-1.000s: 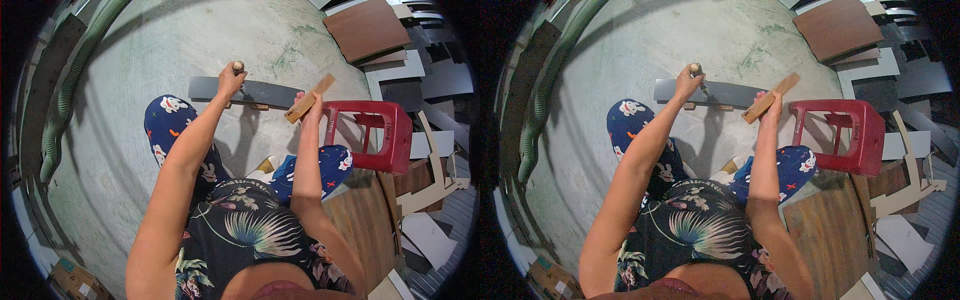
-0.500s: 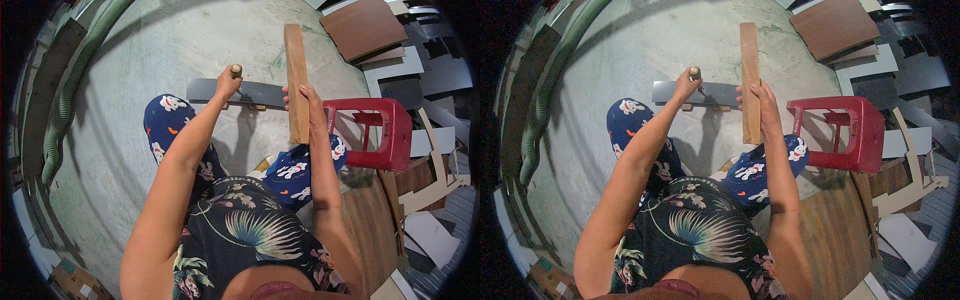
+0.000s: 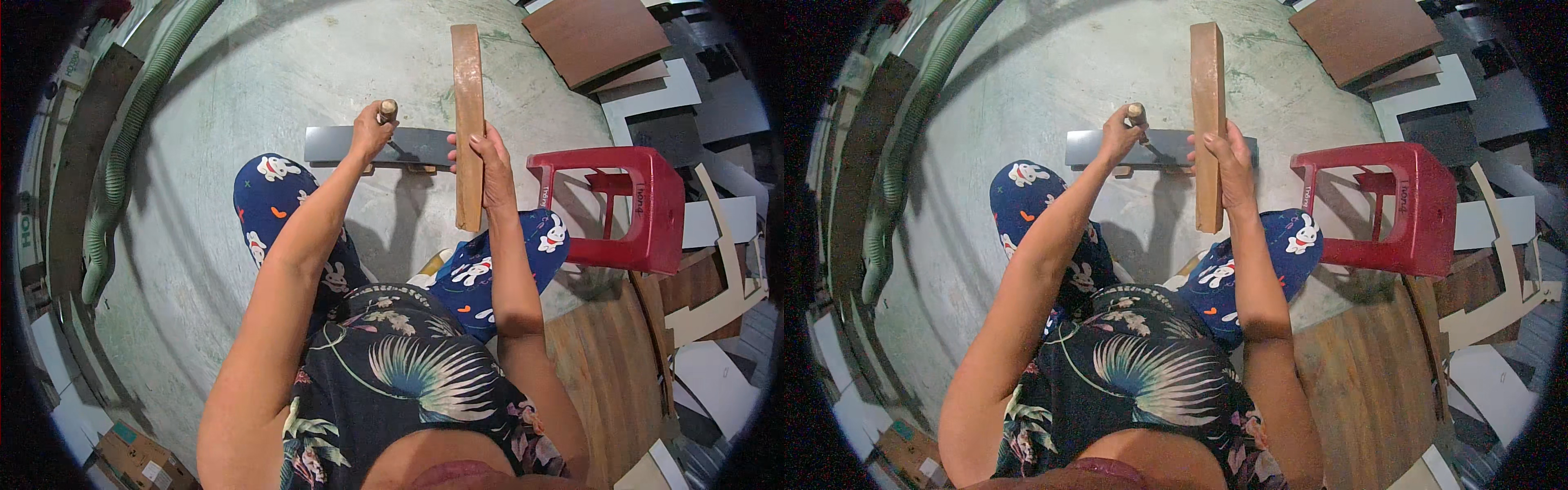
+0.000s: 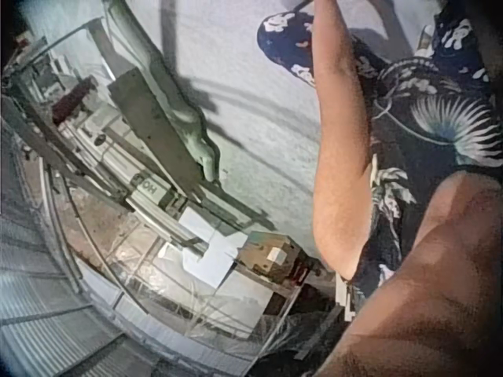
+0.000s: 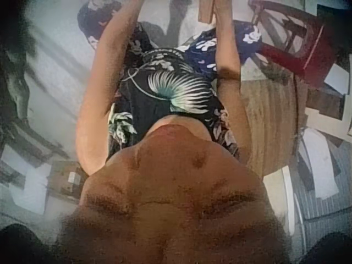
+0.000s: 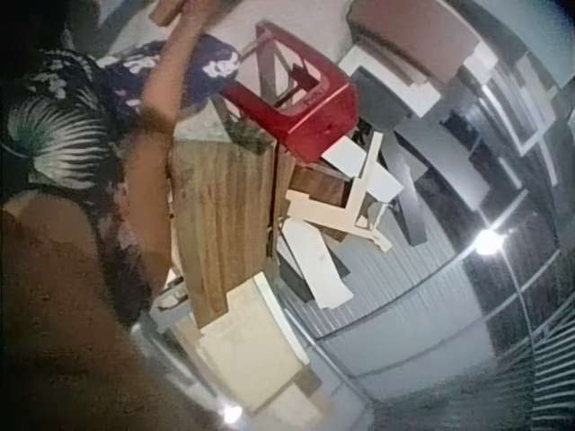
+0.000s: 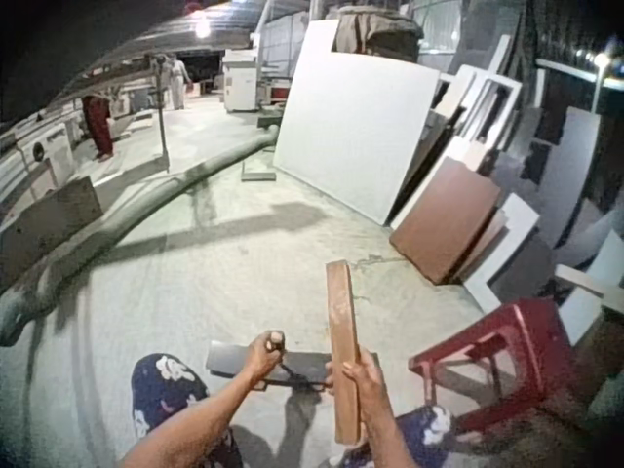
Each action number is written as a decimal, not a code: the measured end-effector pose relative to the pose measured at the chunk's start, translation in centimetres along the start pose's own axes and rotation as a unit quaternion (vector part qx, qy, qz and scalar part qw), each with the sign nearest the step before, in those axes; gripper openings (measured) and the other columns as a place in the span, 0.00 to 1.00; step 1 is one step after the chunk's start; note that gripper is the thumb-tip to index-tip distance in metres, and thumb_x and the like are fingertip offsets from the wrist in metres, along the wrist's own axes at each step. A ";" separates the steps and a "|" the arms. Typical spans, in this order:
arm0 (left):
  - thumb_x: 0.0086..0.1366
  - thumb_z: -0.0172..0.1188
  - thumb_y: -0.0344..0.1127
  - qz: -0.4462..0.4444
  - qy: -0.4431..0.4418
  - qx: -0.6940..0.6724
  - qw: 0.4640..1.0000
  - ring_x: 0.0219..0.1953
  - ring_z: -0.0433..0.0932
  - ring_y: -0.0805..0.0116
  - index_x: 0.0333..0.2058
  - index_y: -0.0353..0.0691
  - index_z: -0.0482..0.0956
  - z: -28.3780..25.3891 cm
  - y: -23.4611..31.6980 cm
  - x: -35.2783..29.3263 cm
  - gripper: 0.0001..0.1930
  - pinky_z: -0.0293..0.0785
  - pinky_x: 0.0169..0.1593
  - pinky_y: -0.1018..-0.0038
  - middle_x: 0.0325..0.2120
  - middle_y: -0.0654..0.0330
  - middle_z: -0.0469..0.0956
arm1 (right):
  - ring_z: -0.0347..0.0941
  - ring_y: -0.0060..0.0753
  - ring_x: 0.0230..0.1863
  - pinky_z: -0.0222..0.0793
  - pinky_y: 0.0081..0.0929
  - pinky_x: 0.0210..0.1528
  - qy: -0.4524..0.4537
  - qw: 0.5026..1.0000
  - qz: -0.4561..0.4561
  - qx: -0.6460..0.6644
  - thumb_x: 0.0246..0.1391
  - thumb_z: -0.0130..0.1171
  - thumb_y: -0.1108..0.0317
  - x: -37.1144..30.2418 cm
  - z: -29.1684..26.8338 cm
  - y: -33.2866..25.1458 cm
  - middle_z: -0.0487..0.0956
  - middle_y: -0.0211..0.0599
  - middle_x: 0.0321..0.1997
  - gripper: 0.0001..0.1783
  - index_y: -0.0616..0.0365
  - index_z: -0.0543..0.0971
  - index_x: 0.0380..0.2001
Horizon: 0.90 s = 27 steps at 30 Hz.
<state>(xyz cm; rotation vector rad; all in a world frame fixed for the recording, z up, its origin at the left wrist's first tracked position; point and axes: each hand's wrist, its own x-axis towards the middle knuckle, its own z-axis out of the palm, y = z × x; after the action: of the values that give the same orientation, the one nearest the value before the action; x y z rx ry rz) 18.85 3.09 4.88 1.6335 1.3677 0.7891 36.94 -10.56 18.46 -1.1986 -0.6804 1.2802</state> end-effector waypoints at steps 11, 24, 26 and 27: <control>0.55 0.68 0.29 0.037 0.033 -0.021 0.999 0.28 0.80 0.71 0.44 0.37 0.77 0.6 -1.1 0.1 0.17 0.77 0.32 0.72 0.30 0.57 0.81 | 0.77 0.25 0.32 0.77 0.21 0.31 0.029 0.999 -0.006 -0.023 0.54 0.57 0.54 -0.7 -0.3 0.1 0.79 0.42 0.40 0.32 0.62 0.66 0.57; 0.55 0.67 0.29 0.011 0.035 0.037 0.999 0.38 0.82 0.56 0.41 0.38 0.71 1.1 0.5 -1.6 0.17 0.76 0.41 0.66 0.34 0.50 0.81 | 0.77 0.26 0.33 0.78 0.21 0.32 0.004 1.000 0.010 -0.019 0.58 0.54 0.59 -0.5 -0.1 1.0 0.78 0.44 0.40 0.28 0.62 0.65 0.58; 0.54 0.65 0.28 0.037 0.009 0.018 0.999 0.40 0.81 0.54 0.42 0.39 0.72 1.6 0.2 -1.9 0.17 0.76 0.43 0.65 0.34 0.50 0.80 | 0.77 0.26 0.33 0.78 0.21 0.31 0.000 1.000 0.013 -0.022 0.58 0.55 0.60 -0.4 0.0 1.3 0.78 0.44 0.41 0.28 0.62 0.65 0.58; 0.53 0.64 0.27 0.064 -0.020 -0.001 0.998 0.41 0.80 0.51 0.43 0.40 0.72 1.8 0.0 -2.0 0.17 0.75 0.45 0.63 0.35 0.50 0.80 | 0.77 0.26 0.32 0.79 0.21 0.31 0.000 1.000 0.015 -0.023 0.58 0.55 0.61 -0.3 0.1 1.4 0.78 0.44 0.41 0.27 0.62 0.65 0.57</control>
<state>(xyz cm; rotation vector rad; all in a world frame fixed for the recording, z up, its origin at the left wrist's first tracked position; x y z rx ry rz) 20.05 0.71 4.19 1.7395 1.2425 0.8278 36.29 -10.99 17.27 -1.2496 -0.6984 1.2956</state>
